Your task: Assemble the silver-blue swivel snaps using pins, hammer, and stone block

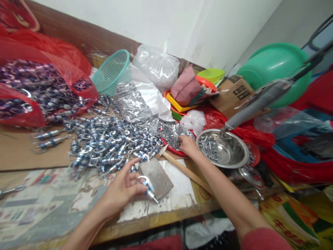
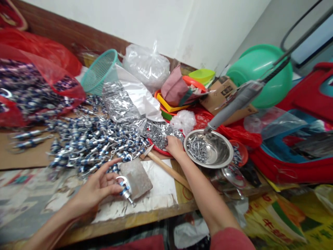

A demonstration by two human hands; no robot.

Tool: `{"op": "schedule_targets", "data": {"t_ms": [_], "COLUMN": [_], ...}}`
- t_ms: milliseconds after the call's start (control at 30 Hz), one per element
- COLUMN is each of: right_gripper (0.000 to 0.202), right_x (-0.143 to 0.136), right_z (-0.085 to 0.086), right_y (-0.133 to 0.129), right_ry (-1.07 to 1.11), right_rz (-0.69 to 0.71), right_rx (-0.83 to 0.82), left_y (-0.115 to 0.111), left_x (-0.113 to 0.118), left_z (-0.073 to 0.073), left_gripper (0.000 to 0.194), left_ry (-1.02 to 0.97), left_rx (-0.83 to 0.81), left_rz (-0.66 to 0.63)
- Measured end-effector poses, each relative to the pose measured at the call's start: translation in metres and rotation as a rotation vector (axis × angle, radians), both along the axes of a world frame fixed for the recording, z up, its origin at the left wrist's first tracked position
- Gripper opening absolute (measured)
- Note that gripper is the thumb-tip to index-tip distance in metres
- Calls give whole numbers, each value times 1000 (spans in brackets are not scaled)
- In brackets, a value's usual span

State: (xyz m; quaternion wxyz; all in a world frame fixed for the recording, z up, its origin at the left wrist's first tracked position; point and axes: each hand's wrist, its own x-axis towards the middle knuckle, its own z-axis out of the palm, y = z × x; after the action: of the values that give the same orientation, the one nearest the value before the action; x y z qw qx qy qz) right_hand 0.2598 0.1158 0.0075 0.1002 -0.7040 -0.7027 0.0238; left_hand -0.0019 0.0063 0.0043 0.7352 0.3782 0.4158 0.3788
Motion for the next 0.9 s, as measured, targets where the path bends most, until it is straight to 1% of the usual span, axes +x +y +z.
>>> {"op": "schedule_targets", "data": {"t_ms": [100,133,200,233,267,300,367,400,500,600,733,833,900], "right_gripper": [22,21,19,16,12,9,10,11,12,13,14,15,14], "right_x": [-6,-13,-32,-43,-55,-65,-81,-85,-88,-87,-96,-106,-110], "right_z": [12,15,20,22,23,24,25,25,29,29,20,14,12], "right_y": [-13,-23,-48,-63,-78,-92,-113,-119,-123,-116,-112,-115,-117], "right_ry": [104,136,239,298,450,553,587,544,401,377,399,426,462], "right_rz": [13,22,82,131,246,355,516,560,589,600,590,527,487], "right_rx": [60,68,68,66,83,107,104,82,-27,-86,-52,-16,-6], "left_y": [3,3,4,4,4,4,4,3,3,3,2,1,1], "left_x": [-1,-1,-1,-1,-1,-1,-1,-1,-2,-1,0,0,-1], "left_z": [-3,-3,-3,-3,-3,-3,-3,-3,-5,-7,-7,-7,-7], "left_gripper": [84,83,84,84,84,84,83,82,80,80,81,82,82], "left_ry": [-14,-12,-18,-24,-29,-33,-32,-32,-35,-48,-63,-72,-74], "left_rx": [-6,-6,-3,-2,0,3,16,25,54,60,58,53,52], "left_rz": [16,19,14,10,7,7,6,4,3,6,24,33,34]}}
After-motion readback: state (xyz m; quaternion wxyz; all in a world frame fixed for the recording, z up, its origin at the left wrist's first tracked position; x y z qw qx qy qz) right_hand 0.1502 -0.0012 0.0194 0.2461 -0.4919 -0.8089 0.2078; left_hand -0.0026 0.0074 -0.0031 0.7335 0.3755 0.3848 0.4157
